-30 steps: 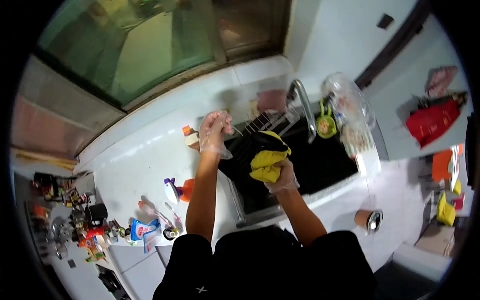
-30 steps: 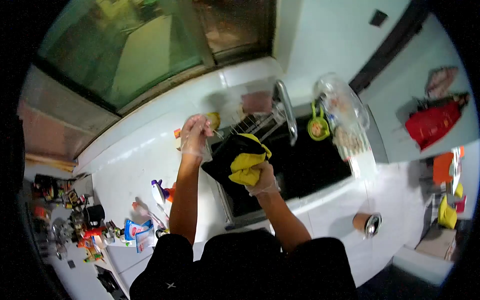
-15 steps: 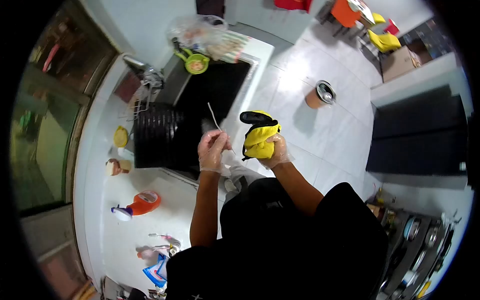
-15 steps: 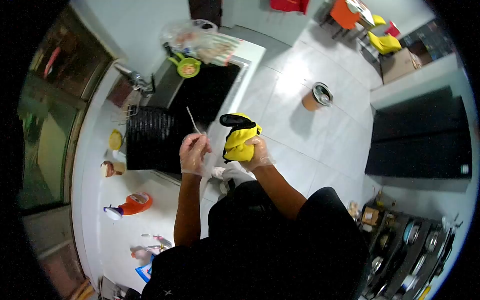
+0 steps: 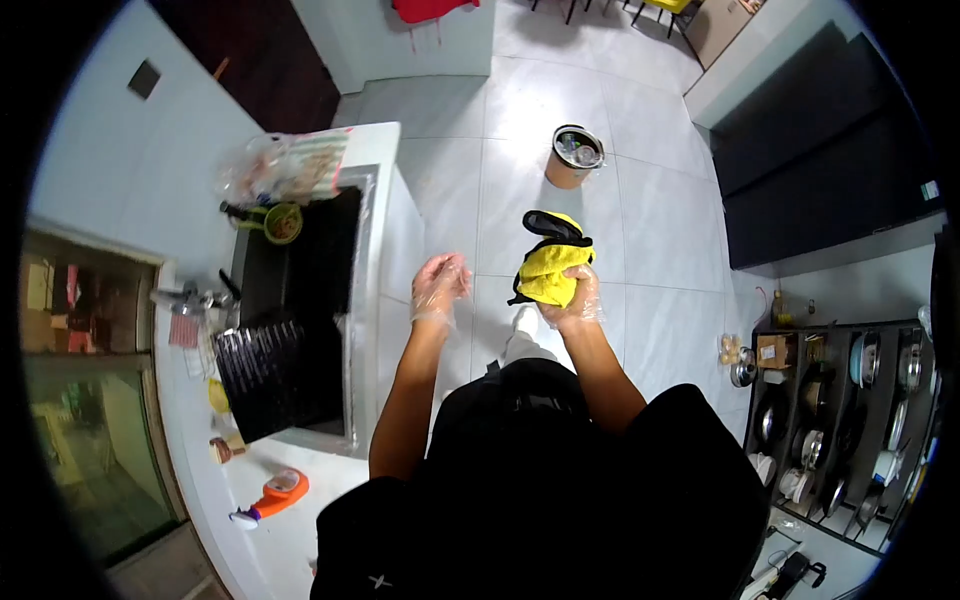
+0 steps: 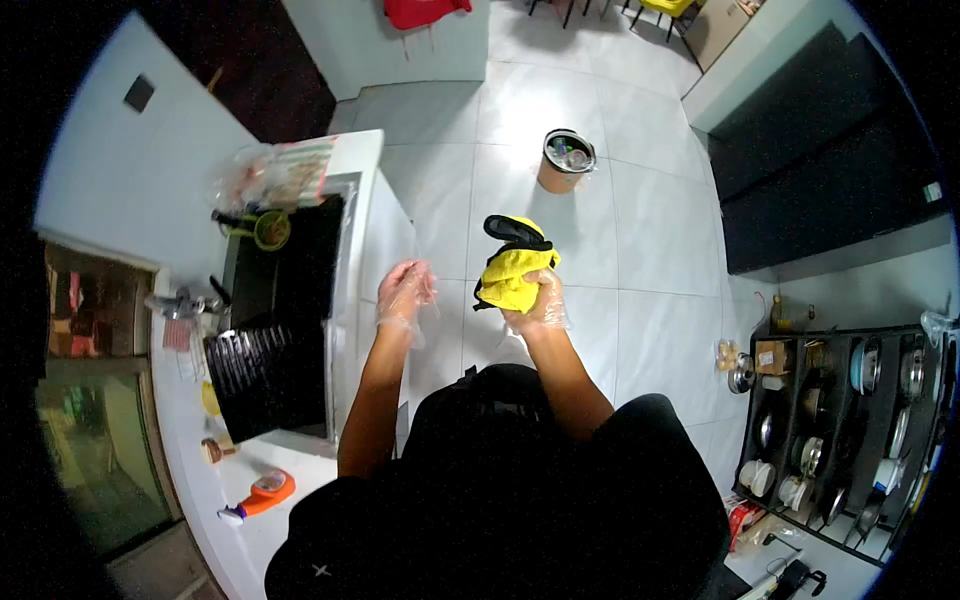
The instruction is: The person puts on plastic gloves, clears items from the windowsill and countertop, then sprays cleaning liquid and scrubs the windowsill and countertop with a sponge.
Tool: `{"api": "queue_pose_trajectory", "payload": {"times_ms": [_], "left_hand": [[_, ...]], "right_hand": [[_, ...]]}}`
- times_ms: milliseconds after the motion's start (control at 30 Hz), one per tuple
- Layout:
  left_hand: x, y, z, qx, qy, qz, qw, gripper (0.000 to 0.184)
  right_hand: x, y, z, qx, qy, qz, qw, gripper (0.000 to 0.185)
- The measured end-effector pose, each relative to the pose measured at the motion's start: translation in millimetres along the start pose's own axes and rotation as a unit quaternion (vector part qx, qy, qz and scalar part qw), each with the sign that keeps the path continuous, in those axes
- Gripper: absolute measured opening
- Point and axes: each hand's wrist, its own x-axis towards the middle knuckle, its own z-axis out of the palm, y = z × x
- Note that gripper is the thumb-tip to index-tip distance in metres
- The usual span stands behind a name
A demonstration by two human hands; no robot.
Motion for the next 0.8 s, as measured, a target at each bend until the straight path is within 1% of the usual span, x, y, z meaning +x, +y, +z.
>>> {"api": "queue_pose_trajectory", "payload": {"times_ms": [67,100,200,267,333,367,400,433,500,533,567,600,633,667,700,767,800], "left_hand": [[40,-22,57,-0.013,-0.025,-0.024,0.999,0.021],[51,-28,84,-0.028,-0.077,-0.023,0.996,0.026],[82,-44,154,0.017,-0.148,-0.084,0.985,0.019],[100,-47,204,0.051,-0.160,-0.109,0.980,0.018],[117,-48,239,0.079,-0.168,-0.123,0.975,0.017],[122,-60,238,0.099,-0.174,-0.114,0.973,0.016],[131,-60,251,0.111,-0.181,-0.114,0.971,0.016],[148,-61,266,0.110,-0.183,-0.118,0.970,0.016],[178,-67,285,0.107,-0.189,-0.125,0.968,0.016],[198,-72,297,0.109,-0.177,-0.128,0.970,0.016],[222,-75,314,0.112,-0.163,-0.133,0.971,0.016],[240,-89,316,0.123,-0.152,-0.124,0.973,0.017],[262,-83,332,0.136,-0.138,-0.124,0.973,0.017],[290,-84,345,0.151,-0.122,-0.123,0.973,0.016],[321,-88,357,0.165,-0.105,-0.123,0.973,0.016],[391,-105,379,0.190,-0.101,-0.120,0.969,0.017],[429,-121,385,0.201,-0.099,-0.118,0.967,0.017]], "right_hand": [[15,-46,-20,0.023,-0.024,-0.028,0.999,0.054],[19,-67,-27,0.028,-0.013,-0.040,0.999,0.054],[34,-124,-51,0.050,-0.008,-0.073,0.996,0.053],[45,-170,-57,0.036,-0.004,-0.081,0.996,0.053],[58,-205,-61,0.043,0.005,-0.085,0.995,0.053],[64,-202,-77,0.049,-0.006,-0.096,0.994,0.054],[69,-215,-77,0.047,-0.006,-0.107,0.993,0.055],[83,-230,-79,0.055,-0.002,-0.119,0.991,0.055],[100,-255,-78,0.068,0.040,-0.120,0.990,0.055],[110,-268,-76,0.076,0.061,-0.119,0.988,0.055],[123,-284,-72,0.077,0.069,-0.122,0.987,0.054],[130,-284,-86,0.084,0.053,-0.125,0.987,0.054],[141,-301,-78,0.082,0.052,-0.127,0.987,0.053],[156,-314,-76,0.080,0.050,-0.128,0.987,0.052],[175,-328,-76,0.082,0.071,-0.126,0.986,0.052],[212,-356,-66,0.083,0.113,-0.126,0.982,0.053],[231,-368,-67,0.084,0.107,-0.127,0.982,0.054]]}}
